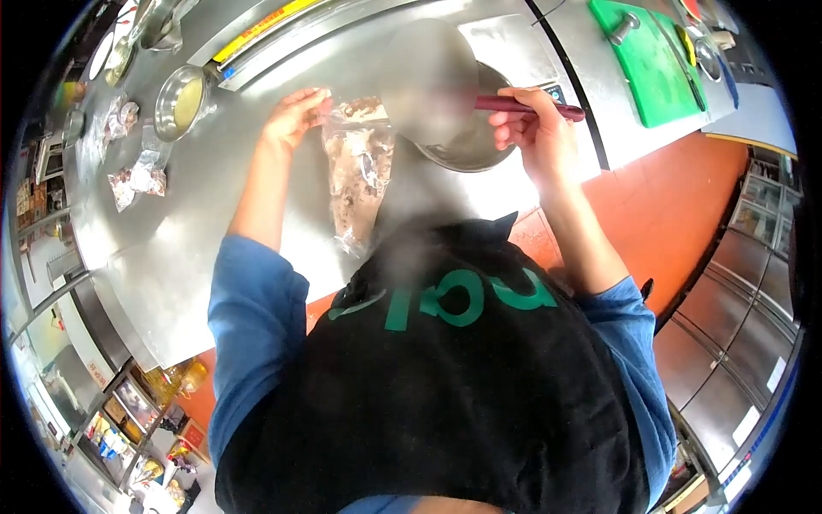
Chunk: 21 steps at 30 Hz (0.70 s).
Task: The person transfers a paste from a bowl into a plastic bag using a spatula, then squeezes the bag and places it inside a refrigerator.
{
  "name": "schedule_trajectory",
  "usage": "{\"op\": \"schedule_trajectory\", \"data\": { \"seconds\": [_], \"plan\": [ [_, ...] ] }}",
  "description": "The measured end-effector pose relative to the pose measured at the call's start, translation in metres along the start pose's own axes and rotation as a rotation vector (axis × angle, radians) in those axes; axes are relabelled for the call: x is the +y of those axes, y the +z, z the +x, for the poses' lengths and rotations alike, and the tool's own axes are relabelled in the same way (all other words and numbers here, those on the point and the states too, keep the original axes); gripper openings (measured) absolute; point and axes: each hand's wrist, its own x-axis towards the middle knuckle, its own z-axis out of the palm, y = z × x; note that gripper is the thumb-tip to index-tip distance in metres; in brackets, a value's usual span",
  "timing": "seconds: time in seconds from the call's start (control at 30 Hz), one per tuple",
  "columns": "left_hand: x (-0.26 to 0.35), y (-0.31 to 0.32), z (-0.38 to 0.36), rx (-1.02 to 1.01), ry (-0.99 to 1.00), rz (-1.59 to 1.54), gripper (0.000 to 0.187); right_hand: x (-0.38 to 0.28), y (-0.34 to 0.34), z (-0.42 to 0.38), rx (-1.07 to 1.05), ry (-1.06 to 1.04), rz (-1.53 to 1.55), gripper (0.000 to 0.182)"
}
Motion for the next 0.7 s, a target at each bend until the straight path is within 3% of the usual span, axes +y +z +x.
{"op": "schedule_trajectory", "data": {
  "seconds": [0.2, 0.37, 0.53, 0.7],
  "plan": [
    [0.014, 0.032, -0.063, 0.239, 0.22, -0.28, 0.016, -0.024, 0.016, -0.032, 0.015, -0.021, -0.063, 0.026],
    [0.023, 0.057, -0.109, 0.34, 0.565, -0.453, 0.007, -0.034, 0.014, -0.05, 0.065, -0.126, -0.111, 0.029],
    [0.031, 0.073, -0.152, 0.339, 0.599, -0.371, 0.009, -0.024, 0.003, -0.055, 0.08, -0.183, -0.062, 0.028],
    [0.038, 0.089, -0.177, 0.321, 0.61, -0.411, 0.01, -0.01, -0.005, -0.062, 0.084, -0.087, 0.023, 0.027]
  ]
}}
